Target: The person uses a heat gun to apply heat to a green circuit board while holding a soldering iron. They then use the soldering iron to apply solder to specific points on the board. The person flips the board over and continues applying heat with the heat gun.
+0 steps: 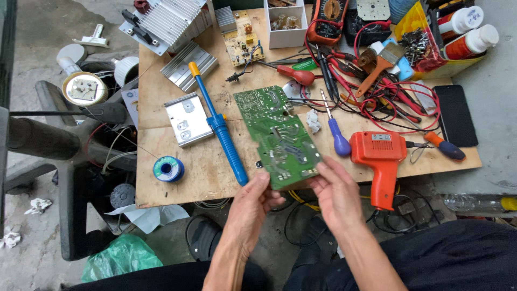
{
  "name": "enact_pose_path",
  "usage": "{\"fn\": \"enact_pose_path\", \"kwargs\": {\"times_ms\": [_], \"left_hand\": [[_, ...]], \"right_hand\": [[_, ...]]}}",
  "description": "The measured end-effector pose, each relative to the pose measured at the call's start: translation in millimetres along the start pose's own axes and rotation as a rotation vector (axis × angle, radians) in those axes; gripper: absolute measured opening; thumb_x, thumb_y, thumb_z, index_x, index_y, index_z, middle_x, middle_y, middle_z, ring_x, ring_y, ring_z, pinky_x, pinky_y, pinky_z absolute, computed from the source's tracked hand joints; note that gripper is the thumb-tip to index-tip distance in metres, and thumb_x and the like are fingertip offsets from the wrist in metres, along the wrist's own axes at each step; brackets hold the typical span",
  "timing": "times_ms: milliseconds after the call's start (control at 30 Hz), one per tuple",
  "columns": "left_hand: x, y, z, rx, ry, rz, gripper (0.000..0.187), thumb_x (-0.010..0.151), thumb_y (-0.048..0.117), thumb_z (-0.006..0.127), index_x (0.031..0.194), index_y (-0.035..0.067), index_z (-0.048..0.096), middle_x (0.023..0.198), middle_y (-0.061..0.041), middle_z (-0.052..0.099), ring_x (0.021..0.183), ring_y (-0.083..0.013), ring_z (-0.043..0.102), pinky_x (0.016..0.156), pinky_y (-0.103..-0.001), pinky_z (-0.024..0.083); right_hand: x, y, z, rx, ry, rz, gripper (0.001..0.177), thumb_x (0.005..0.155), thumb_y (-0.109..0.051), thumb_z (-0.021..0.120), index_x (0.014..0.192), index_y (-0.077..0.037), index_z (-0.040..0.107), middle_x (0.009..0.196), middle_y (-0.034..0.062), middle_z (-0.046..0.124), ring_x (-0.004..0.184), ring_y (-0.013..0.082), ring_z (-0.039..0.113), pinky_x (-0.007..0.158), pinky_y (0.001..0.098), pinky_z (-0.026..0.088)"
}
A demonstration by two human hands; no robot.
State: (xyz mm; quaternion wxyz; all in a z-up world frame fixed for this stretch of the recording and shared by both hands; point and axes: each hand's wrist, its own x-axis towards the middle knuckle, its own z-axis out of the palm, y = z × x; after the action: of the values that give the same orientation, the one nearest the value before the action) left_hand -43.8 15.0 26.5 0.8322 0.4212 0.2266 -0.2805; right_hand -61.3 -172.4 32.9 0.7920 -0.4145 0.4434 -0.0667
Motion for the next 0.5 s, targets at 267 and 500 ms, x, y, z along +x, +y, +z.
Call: {"fn": "enact_pose_path", "kwargs": {"times_ms": [267, 500], "left_hand": [[-5, 9, 7, 1.209, 0.265, 0.511, 0.048, 0.110, 0.023, 0.063, 0.156, 0.011, 0.061, 0.135, -0.009, 0.068, 0.092, -0.0234, 0.080, 0.087, -0.050, 0.066], [60, -15, -18, 1.672, 0.362, 0.583, 0.027, 0.101, 0.030, 0.072, 0.126, 0.020, 0.067, 0.119, -0.002, 0.062, 0.081, -0.0415, 0.078, 0.074, -0.056, 0.069]], "right_hand": [[42, 11, -31, 0.173, -0.041, -0.061, 0.026, 0.098, 0.001, 0.072, 0.124, -0.004, 0.071, 0.119, 0.0155, 0.079, 0.102, 0.0259, 0.074, 0.088, 0.0391, 0.062], [58, 13, -32, 0.168, -0.059, -0.038, 0.034, 0.100, -0.004, 0.077, 0.133, -0.004, 0.069, 0.119, 0.0172, 0.072, 0.111, 0.0310, 0.076, 0.102, 0.0458, 0.067]]}}
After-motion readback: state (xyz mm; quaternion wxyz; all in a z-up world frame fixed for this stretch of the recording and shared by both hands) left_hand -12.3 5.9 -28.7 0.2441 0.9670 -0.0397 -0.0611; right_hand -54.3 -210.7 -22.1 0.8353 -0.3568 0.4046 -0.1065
